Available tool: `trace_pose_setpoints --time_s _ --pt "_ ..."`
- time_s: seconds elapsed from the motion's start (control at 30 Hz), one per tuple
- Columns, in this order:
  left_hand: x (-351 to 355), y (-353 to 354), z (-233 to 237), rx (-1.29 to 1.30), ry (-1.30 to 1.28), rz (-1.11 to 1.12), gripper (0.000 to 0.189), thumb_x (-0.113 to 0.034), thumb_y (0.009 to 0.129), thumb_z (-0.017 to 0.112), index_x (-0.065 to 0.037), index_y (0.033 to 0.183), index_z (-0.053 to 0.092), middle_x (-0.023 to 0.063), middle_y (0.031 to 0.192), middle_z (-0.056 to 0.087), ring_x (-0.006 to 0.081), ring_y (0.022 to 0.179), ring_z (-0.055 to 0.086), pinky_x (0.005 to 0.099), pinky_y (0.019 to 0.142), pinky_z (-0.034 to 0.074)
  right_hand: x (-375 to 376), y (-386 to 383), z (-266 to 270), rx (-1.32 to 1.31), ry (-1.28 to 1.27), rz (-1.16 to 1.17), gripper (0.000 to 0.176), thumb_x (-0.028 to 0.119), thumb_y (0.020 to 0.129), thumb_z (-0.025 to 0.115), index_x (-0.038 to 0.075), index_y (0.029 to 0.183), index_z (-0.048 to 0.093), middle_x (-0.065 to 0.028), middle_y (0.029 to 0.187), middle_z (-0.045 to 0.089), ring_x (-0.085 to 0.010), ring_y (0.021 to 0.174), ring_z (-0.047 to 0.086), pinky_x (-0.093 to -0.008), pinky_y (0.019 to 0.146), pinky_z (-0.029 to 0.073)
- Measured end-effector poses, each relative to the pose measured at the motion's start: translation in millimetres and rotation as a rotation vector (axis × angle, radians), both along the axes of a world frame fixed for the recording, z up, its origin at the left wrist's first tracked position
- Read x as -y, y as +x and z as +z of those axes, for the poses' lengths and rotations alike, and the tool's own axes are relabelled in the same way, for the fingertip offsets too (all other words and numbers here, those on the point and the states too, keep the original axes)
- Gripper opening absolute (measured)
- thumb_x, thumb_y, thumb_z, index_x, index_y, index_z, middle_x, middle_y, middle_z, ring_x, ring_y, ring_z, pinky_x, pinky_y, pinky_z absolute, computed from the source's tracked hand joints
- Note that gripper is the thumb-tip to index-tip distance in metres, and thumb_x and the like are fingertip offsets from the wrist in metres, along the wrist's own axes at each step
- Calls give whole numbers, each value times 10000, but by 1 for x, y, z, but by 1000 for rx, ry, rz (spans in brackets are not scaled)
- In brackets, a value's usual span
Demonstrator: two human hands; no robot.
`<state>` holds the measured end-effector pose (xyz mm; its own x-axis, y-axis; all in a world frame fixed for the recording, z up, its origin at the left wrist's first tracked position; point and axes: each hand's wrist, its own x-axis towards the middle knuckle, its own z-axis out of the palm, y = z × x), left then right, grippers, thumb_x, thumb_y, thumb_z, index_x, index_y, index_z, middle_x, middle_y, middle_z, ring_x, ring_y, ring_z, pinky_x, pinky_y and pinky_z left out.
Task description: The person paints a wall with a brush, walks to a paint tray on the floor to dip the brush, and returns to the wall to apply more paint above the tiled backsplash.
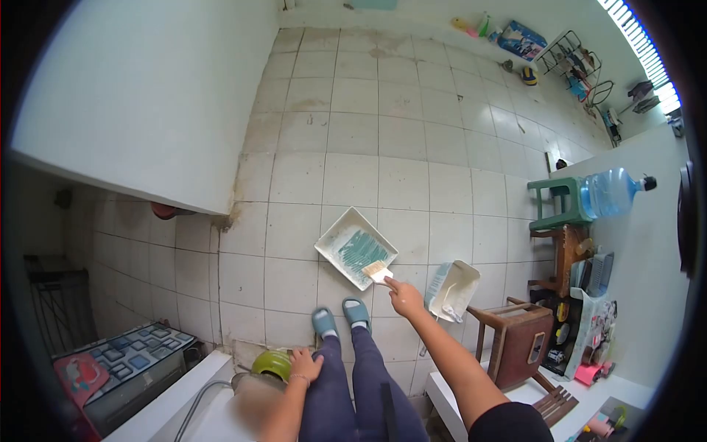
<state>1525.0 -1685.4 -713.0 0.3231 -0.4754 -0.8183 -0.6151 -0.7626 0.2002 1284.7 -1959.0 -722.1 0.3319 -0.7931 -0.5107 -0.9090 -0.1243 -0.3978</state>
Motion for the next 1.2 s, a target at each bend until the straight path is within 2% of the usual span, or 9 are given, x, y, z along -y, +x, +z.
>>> trace_pose_setpoints --time_s 0.07,0.2,0.27,0.33,0.5,0.6,0.67,0.97,1.2 --pt "4 -14 -46 22 86 -14 758 -508 832 633 -70 1403 395 238 1421 349 488 1257 402 516 1049 378 49 19 -90 -129 72 105 425 160 856 576 277 1263 616 -127 1053 682 -323 973 653 -445 828 522" --pt "54 -28 -84 92 273 -26 599 -450 837 620 -82 1293 499 170 1355 428 469 1120 522 549 929 445 133 70 -250 -443 121 412 382 111 858 548 274 1190 640 -108 1077 683 -296 988 663 -432 820 532" --pt "81 -17 -103 250 332 -59 515 -408 832 615 -74 1218 548 154 1294 475 457 1027 577 543 853 478 151 88 -327 -320 20 345 317 164 894 533 216 1182 654 -127 1015 698 -315 942 678 -437 781 547" --pt "92 10 -107 207 250 77 443 -377 836 606 -74 1158 571 148 1215 511 419 936 616 513 802 494 166 116 -356 -134 38 96 359 151 900 521 250 1224 639 -134 998 693 -323 946 670 -442 789 543" --pt "125 45 -119 168 221 53 316 -334 852 611 -108 1072 593 124 1099 570 377 878 636 474 744 502 179 152 -450 -151 -41 104 433 108 931 464 283 1310 579 -148 1002 678 -335 959 662 -443 801 540" --pt "151 51 -114 155 167 -15 409 -361 901 570 -23 1129 598 214 1075 594 416 926 617 480 784 507 171 158 -464 -262 -10 97 466 93 945 435 294 1354 530 -148 1014 677 -330 968 667 -440 797 544" --pt "144 54 -123 153 197 15 342 -337 851 607 -71 1066 598 149 1030 587 375 871 632 467 723 508 168 156 -465 -370 114 116 557 62 937 424 329 1425 447 -149 1032 674 -319 966 676 -438 794 550" --pt "123 40 -126 152 209 -35 290 -327 826 620 -97 1002 600 112 998 586 357 804 643 463 681 513 139 138 -426 -571 297 188 266 158 910 496 134 1075 704 -115 1075 702 -287 990 687 -413 781 561" --pt "106 25 -128 147 206 -86 300 -340 828 608 -89 990 605 117 1002 577 371 783 638 458 654 520 69 83 -441 -797 764 121 242 149 840 634 115 1052 745 -45 1057 728 -293 922 707 -477 638 570"
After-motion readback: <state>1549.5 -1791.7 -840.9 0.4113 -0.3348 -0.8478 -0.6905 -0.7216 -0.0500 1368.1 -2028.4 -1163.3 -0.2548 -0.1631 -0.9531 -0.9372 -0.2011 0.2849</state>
